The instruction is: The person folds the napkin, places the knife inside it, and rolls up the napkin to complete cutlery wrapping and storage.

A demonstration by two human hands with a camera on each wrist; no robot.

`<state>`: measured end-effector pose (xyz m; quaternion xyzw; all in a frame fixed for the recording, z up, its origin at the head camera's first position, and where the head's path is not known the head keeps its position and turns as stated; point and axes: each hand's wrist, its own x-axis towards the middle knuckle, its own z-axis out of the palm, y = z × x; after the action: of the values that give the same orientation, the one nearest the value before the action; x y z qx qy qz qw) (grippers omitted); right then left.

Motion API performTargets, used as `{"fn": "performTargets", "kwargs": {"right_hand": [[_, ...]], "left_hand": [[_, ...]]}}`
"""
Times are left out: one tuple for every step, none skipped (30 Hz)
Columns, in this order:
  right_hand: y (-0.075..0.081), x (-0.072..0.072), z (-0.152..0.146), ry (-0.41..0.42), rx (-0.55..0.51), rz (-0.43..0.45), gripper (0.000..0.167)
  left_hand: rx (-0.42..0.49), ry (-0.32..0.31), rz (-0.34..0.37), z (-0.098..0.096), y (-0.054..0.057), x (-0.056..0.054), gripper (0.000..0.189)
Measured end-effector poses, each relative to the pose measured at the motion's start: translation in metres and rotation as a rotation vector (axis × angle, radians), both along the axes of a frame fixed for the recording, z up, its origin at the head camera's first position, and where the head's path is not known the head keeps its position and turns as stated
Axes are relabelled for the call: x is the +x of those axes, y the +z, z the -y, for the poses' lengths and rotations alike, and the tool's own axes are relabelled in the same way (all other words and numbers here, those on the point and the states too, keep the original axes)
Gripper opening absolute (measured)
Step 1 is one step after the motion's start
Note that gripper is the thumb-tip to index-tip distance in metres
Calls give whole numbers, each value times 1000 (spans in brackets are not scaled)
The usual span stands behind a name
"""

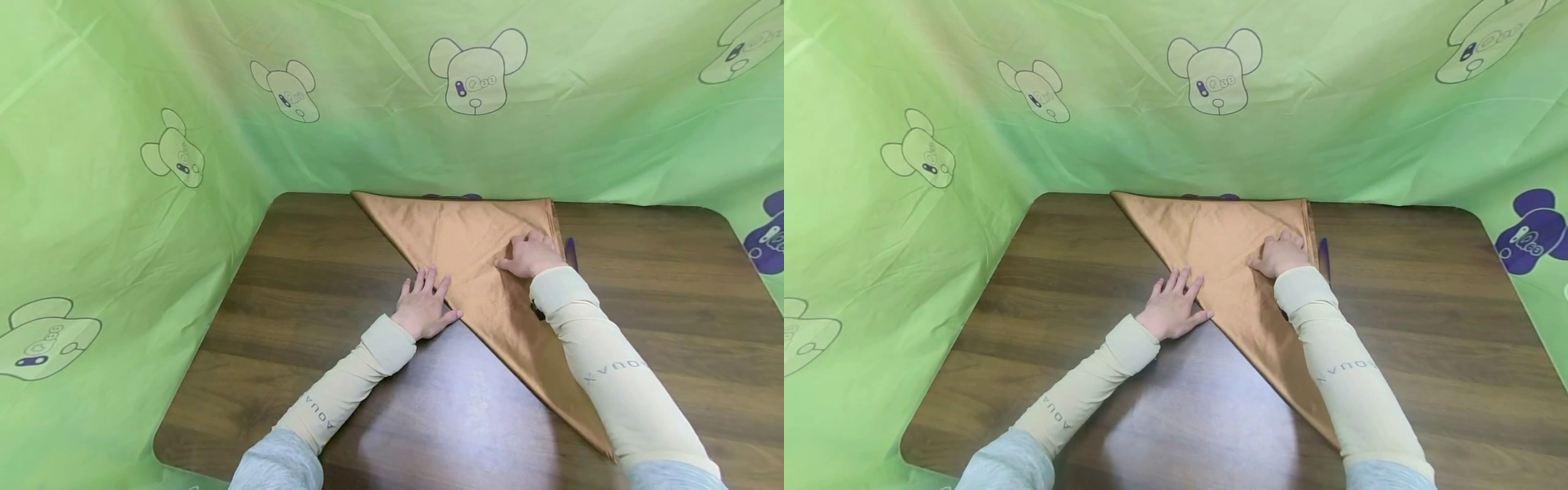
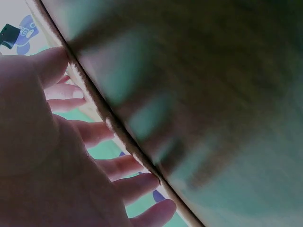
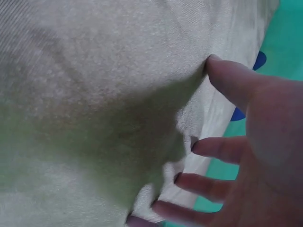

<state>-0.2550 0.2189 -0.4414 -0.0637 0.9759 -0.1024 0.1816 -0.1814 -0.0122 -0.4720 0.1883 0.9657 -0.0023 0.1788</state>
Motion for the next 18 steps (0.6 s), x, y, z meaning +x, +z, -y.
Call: {"fn": "performTargets", "kwargs": {"right_hand": [[0, 0, 1, -6, -2, 7, 70], [1, 0, 1, -11, -3, 15, 69], [1, 0, 1, -19, -5, 20, 69], [1, 0, 1, -24, -10, 24, 68], [2, 0, 1, -28, -11, 29, 67], [2, 0, 1, -27, -8, 32, 65], [3, 0, 1, -27, -6, 35, 63], [3, 0, 0, -28, -3, 39, 60], [4, 0, 0, -26, 0, 43, 57], [4, 0, 0, -23, 6, 47, 55], [4, 1, 0, -25, 10, 55, 54], [5, 1, -1, -27, 11, 59, 53], [5, 1, -1, -33, 11, 65, 54], [5, 1, -1, -34, 17, 71, 57], [5, 2, -1, -36, 26, 74, 59], [5, 2, 0, -40, 33, 77, 62], [5, 2, 0, -44, 42, 79, 65], [5, 3, 1, -50, 54, 81, 69]], "left_hand": [[0, 0, 0, 0, 0, 0, 75], [2, 0, -2, 0, 0, 0, 75], [2, 0, -5, 0, 1, 0, 75], [2, -1, -8, 0, 1, 0, 75], [0, -2, -11, 0, 1, 0, 75], [-2, -3, -15, -1, 2, 0, 75], [-3, -2, -18, -1, 2, 0, 75], [-5, -2, -20, -1, 2, 0, 75], [-7, -2, -19, -1, 2, 0, 75], [-7, -3, -19, -1, 2, 0, 74], [-6, -2, -18, -2, 2, 0, 74], [-5, -2, -16, -2, 2, 0, 74], [-3, -2, -13, -2, 2, 0, 74], [-2, -3, -12, -2, 2, 0, 74], [0, -3, -11, -2, 2, 0, 74], [2, -3, -10, -2, 2, 0, 74], [2, -4, -9, -3, 2, 0, 74], [3, -4, -8, -3, 2, 0, 74]]}}
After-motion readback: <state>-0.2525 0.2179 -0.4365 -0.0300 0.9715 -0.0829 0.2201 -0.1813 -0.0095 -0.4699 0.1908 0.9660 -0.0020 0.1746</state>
